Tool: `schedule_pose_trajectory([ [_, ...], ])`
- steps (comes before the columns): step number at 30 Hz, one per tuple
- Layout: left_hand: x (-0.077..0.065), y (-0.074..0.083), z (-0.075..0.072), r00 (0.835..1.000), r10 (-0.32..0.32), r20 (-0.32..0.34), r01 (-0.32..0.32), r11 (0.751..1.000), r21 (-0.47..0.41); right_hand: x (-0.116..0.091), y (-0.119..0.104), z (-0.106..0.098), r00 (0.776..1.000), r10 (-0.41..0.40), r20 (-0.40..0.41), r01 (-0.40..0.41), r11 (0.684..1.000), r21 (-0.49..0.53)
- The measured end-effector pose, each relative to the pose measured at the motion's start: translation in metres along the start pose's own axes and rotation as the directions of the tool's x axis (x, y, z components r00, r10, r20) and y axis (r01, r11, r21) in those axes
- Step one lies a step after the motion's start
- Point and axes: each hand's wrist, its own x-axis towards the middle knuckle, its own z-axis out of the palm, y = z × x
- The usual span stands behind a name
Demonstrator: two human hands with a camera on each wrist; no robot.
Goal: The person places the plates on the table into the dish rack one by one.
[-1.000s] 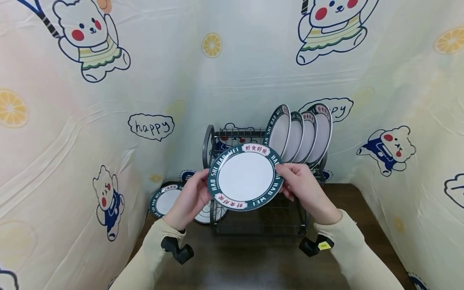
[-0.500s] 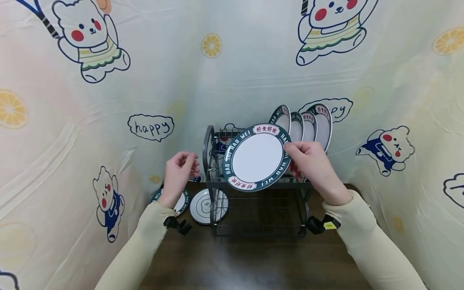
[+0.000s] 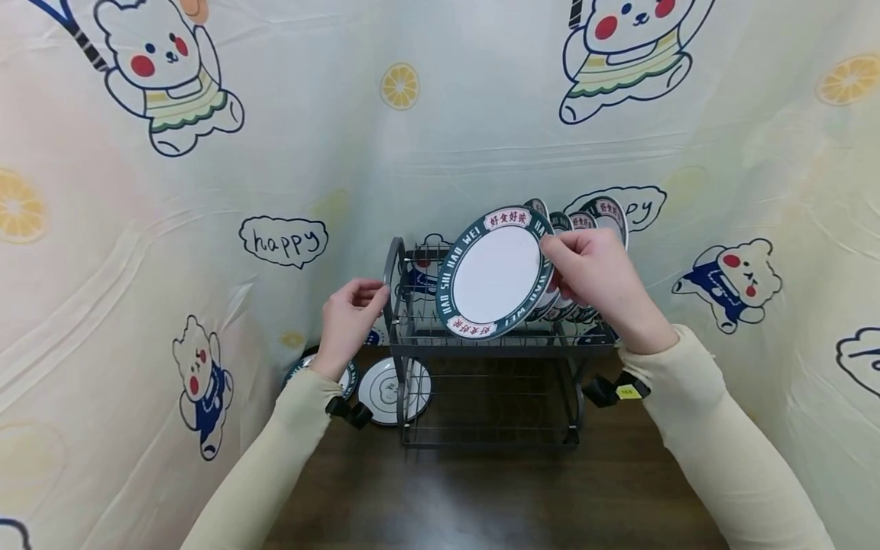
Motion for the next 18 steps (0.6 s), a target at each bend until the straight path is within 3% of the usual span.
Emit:
schedule_pose_trajectory([
  [5, 0.002, 0.000, 0.002, 1.000, -0.022, 0.011, 0.022, 0.999, 0.029, 0.010, -0.011, -0.001, 0.999, -0.029, -0.014, 0.026, 0.990, -0.138],
  [11, 0.003, 0.001, 0.002, 0.997, -0.056, 0.049, 0.055, 0.998, 0.022, 0.025, -0.024, 0.000, 0.998, -0.058, -0.016, 0.049, 0.943, -0.328],
  [18, 0.003, 0.002, 0.002, 0.998, -0.035, 0.058, 0.031, 0.998, 0.059, 0.044, -0.035, 0.001, 0.999, -0.049, -0.011, 0.040, 0.908, -0.418],
])
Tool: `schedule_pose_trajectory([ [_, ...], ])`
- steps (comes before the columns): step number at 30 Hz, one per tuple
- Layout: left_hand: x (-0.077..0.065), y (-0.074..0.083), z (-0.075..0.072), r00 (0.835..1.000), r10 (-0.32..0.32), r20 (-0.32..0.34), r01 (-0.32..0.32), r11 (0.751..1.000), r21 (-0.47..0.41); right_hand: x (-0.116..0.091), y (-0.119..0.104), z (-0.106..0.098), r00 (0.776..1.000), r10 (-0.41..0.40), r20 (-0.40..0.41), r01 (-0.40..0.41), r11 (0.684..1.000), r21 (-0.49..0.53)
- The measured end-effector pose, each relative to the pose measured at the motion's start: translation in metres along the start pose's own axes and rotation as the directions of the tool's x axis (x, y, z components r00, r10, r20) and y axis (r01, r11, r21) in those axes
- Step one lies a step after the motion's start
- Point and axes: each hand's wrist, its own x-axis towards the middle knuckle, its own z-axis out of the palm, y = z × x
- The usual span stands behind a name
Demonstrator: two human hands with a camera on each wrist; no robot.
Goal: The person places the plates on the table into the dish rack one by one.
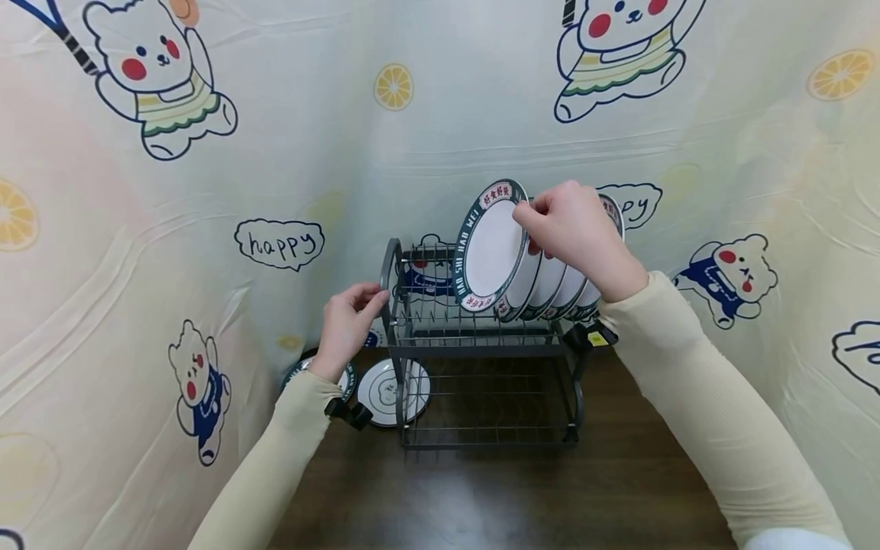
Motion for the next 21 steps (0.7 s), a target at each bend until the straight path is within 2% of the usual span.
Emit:
schedule_pose_trajectory([
  [11, 0.000, -0.001, 0.001, 1.000, 0.015, 0.016, -0.015, 1.000, 0.012, 0.015, -0.004, 0.008, 0.997, 0.063, 0.038, -0.058, 0.992, -0.111],
  [21, 0.000, 0.000, 0.001, 1.000, 0.013, 0.024, -0.013, 1.000, 0.018, 0.021, -0.015, 0.026, 0.999, 0.044, 0.014, -0.040, 0.972, -0.232],
])
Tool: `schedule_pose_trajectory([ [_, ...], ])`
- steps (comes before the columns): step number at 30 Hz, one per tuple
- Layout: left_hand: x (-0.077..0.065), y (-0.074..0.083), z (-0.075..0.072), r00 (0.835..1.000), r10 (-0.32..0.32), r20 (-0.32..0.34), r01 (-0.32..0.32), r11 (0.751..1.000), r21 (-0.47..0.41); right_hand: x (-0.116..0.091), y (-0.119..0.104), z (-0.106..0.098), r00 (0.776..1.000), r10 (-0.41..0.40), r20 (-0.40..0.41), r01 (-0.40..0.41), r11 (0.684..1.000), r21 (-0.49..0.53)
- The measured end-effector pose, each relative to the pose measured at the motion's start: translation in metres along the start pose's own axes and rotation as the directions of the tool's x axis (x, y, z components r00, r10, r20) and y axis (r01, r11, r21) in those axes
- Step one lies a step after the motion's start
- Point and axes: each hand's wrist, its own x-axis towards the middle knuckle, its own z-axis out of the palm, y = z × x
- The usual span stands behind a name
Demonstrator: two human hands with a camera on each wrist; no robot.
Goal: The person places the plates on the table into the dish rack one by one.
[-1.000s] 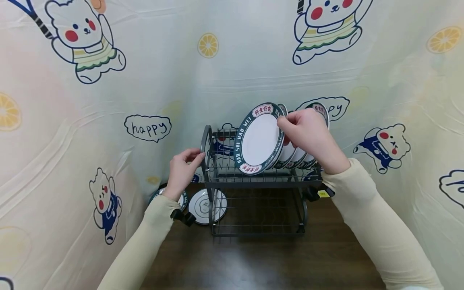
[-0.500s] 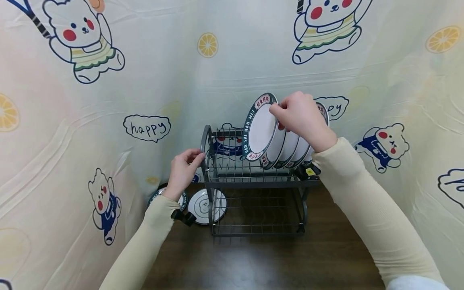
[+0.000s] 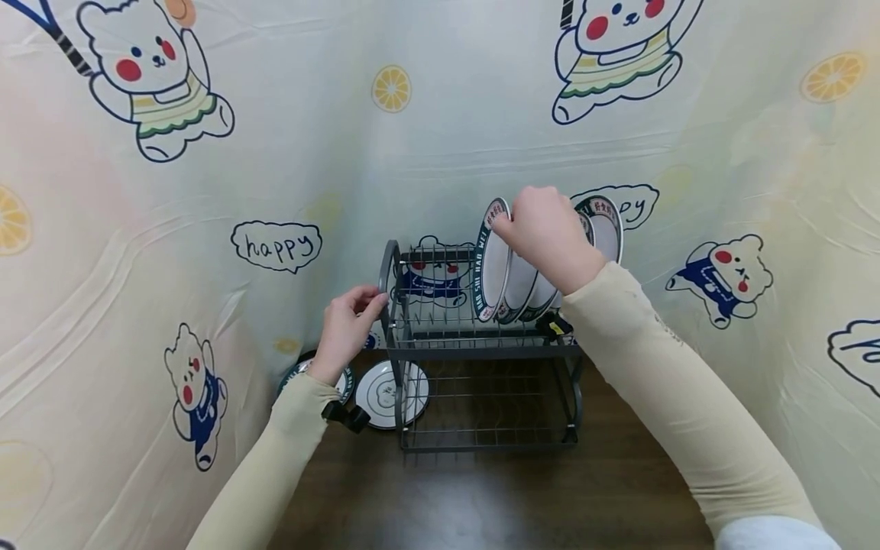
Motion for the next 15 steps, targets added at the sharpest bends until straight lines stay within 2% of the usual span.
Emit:
schedule_pose_trajectory([
  [7, 0.000, -0.002, 0.001, 1.000, 0.018, -0.008, -0.018, 1.000, 0.011, 0.003, -0.002, 0.014, 1.000, 0.011, 0.003, -0.011, 0.998, -0.054],
  [15, -0.001, -0.001, 0.000, 1.000, 0.024, -0.010, -0.023, 1.000, 0.012, 0.007, -0.002, 0.029, 1.000, 0.024, -0.002, -0.024, 0.998, -0.066],
])
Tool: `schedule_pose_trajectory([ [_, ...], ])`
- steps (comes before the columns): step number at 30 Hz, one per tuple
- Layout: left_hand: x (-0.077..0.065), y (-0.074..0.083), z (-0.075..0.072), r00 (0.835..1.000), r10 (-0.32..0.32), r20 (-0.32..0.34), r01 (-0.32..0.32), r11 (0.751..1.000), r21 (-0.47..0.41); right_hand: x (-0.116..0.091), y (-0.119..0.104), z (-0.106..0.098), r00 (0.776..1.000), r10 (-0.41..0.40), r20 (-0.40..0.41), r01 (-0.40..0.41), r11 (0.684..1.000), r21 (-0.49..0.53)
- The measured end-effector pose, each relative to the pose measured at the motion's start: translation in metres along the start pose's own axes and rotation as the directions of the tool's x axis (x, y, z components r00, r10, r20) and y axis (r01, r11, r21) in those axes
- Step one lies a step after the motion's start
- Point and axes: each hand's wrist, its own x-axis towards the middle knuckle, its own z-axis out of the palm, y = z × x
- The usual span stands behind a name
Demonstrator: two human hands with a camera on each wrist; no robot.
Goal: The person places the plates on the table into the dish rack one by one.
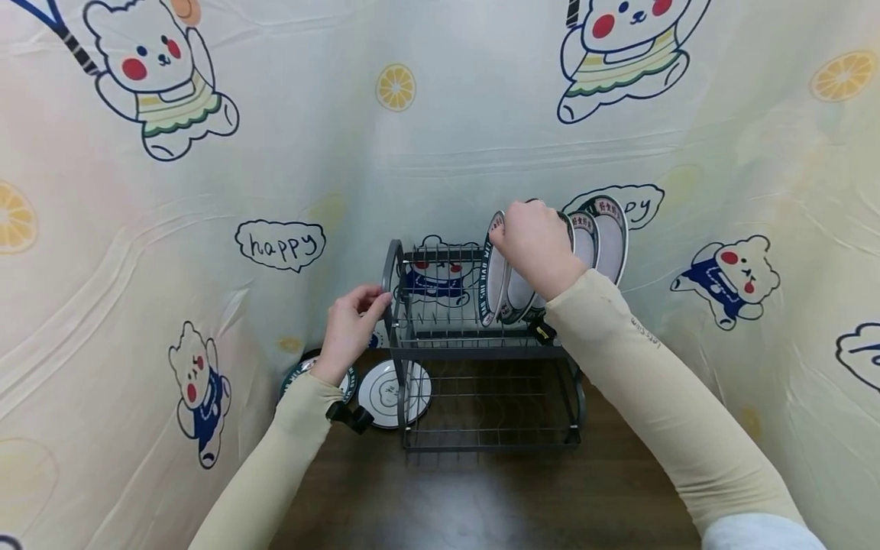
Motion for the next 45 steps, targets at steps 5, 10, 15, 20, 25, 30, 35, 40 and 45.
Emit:
schedule_pose_trajectory([
  [5, 0.000, 0.001, 0.001, 1.000, 0.006, -0.006, -0.006, 1.000, 0.001, 0.000, -0.002, 0.002, 1.000, -0.015, -0.012, 0.015, 1.000, -0.021],
  [10, 0.001, 0.000, 0.002, 1.000, 0.007, -0.001, -0.007, 1.000, 0.007, 0.000, -0.003, 0.001, 1.000, -0.006, -0.009, 0.006, 1.000, -0.029],
  [15, 0.001, 0.001, 0.002, 1.000, 0.003, 0.000, -0.003, 1.000, 0.004, 0.000, -0.004, 0.002, 1.000, -0.001, -0.003, 0.001, 1.000, -0.027],
  [20, 0.001, 0.001, 0.002, 1.000, -0.001, 0.008, 0.001, 1.000, -0.007, 0.001, -0.004, 0.004, 1.000, -0.004, -0.008, 0.004, 0.998, -0.057],
  [25, -0.001, 0.002, 0.002, 1.000, -0.004, 0.006, 0.004, 1.000, -0.016, 0.001, -0.003, 0.005, 1.000, -0.002, -0.014, 0.001, 0.996, -0.084],
  [30, -0.001, 0.002, 0.003, 1.000, 0.006, -0.001, -0.006, 1.000, -0.008, 0.002, -0.003, 0.004, 1.000, 0.021, -0.023, -0.024, 0.989, -0.147],
  [35, -0.003, 0.002, 0.003, 1.000, 0.005, -0.003, -0.005, 1.000, -0.008, 0.001, -0.004, 0.002, 0.999, 0.036, -0.011, -0.038, 0.987, -0.159],
  [40, -0.004, 0.003, 0.002, 1.000, 0.003, -0.006, -0.003, 1.000, -0.013, -0.001, -0.006, -0.001, 0.999, 0.021, -0.035, -0.026, 0.987, -0.157],
  [45, -0.005, 0.004, 0.002, 1.000, 0.001, -0.007, -0.001, 1.000, -0.009, -0.005, -0.004, -0.008, 0.996, -0.013, -0.089, -0.002, 0.986, -0.168],
])
